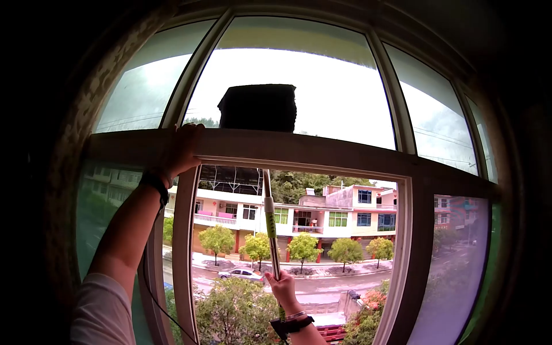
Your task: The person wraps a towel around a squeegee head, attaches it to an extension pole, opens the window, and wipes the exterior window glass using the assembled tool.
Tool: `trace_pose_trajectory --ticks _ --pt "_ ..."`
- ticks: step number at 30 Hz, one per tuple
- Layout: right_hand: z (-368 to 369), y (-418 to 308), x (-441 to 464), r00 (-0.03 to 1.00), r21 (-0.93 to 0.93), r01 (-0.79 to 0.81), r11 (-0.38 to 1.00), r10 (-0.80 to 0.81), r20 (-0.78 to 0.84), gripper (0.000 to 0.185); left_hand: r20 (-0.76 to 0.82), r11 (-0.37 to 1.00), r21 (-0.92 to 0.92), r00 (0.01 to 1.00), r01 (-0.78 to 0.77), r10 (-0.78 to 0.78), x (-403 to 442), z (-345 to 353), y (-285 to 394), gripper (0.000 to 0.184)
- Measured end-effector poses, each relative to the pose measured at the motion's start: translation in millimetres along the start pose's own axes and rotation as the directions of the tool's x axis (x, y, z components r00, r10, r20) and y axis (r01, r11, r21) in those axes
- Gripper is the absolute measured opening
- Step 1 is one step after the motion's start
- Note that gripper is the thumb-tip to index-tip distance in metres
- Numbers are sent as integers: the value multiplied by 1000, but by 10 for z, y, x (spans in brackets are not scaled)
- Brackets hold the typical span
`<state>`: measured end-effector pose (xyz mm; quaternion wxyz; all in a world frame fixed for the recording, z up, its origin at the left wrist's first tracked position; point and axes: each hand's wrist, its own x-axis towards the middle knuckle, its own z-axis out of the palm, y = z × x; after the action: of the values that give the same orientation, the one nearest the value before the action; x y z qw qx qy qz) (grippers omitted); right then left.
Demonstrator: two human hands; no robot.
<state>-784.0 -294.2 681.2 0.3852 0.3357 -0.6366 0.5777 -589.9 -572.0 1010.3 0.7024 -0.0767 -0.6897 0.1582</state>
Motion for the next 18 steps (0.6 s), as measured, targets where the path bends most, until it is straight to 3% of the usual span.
trace_pose_trajectory --ticks 2,4,6,11,12,18 --pt "107 -305 96 1000 -36 15 999 -14 15 28 -110 997 -69 994 -33 26 -23 74 -53 67" --pt "190 -291 297 998 50 -23 998 20 54 28 -210 990 -114 976 -87 62 -44 120 -72 65" --pt "157 -70 576 1000 23 8 1000 -8 11 29 -301 980 -129 948 -152 107 -43 101 -72 64" --pt "-271 -177 914 990 462 -135 876 101 96 25 -65 998 -53 997 -47 43 -15 201 -177 75" --pt "-395 -267 939 989 533 -149 833 117 94 24 -98 998 -28 994 -51 48 -22 214 -177 77" --pt "-1066 -378 1247 970 514 -70 855 179 -165 31 -134 998 -49 991 -36 29 -67 214 -151 80"
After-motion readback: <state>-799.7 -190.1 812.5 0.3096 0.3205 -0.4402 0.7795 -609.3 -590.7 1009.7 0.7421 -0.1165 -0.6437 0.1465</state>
